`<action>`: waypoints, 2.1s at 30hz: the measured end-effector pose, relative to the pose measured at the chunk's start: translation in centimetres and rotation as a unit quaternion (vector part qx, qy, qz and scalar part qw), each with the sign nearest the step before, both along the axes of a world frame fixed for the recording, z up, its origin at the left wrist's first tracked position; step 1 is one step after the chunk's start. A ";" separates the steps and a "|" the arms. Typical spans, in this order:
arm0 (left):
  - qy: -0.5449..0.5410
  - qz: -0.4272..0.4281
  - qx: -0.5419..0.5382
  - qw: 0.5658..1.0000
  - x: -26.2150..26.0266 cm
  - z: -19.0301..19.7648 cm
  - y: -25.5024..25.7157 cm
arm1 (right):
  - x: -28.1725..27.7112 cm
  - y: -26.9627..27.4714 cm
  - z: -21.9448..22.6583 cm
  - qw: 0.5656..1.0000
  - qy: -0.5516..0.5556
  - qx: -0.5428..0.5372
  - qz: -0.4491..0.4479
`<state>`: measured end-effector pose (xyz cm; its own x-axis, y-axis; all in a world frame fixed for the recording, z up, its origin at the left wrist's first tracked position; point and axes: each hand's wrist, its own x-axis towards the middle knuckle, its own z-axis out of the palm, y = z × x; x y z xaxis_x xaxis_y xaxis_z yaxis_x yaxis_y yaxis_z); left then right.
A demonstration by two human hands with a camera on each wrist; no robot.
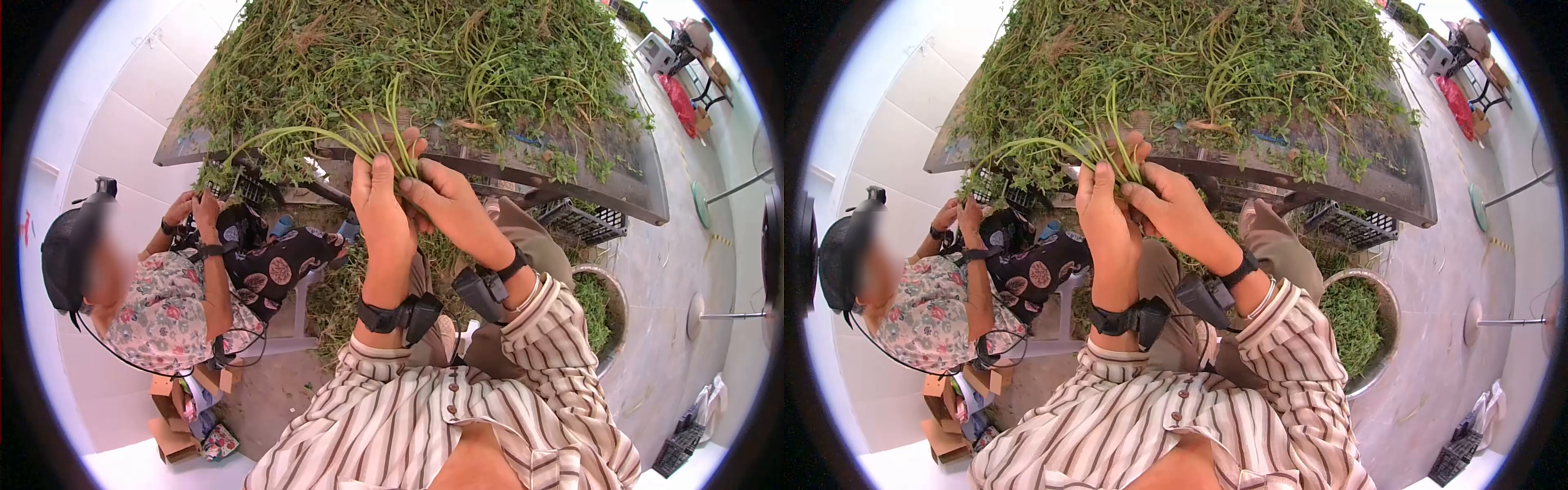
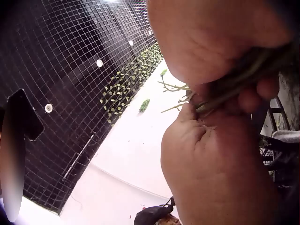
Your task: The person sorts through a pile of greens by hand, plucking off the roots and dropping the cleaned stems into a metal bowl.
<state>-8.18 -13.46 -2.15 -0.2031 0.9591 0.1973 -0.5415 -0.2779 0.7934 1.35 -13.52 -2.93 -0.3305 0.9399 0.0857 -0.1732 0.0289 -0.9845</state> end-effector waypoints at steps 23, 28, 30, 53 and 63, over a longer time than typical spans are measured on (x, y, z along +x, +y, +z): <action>-0.071 0.160 0.020 0.984 -4.0 0.4 -0.3 | 6.4 1.9 2.7 0.907 0.359 -0.116 -0.189; -0.045 0.188 0.025 0.981 -6.2 0.9 -0.3 | 8.8 2.6 2.5 0.877 0.416 -0.037 -0.236; -0.020 0.104 0.010 0.994 -4.5 0.6 -0.4 | 7.2 2.3 2.2 0.896 0.378 -0.055 -0.227; 0.301 -0.050 -0.019 0.952 1.0 -1.1 -1.8 | 2.3 0.4 1.5 0.984 0.136 -0.063 -0.100; 0.343 -0.072 -0.009 0.937 0.6 -1.5 -1.8 | 2.5 -0.2 2.1 0.982 0.156 -0.059 -0.084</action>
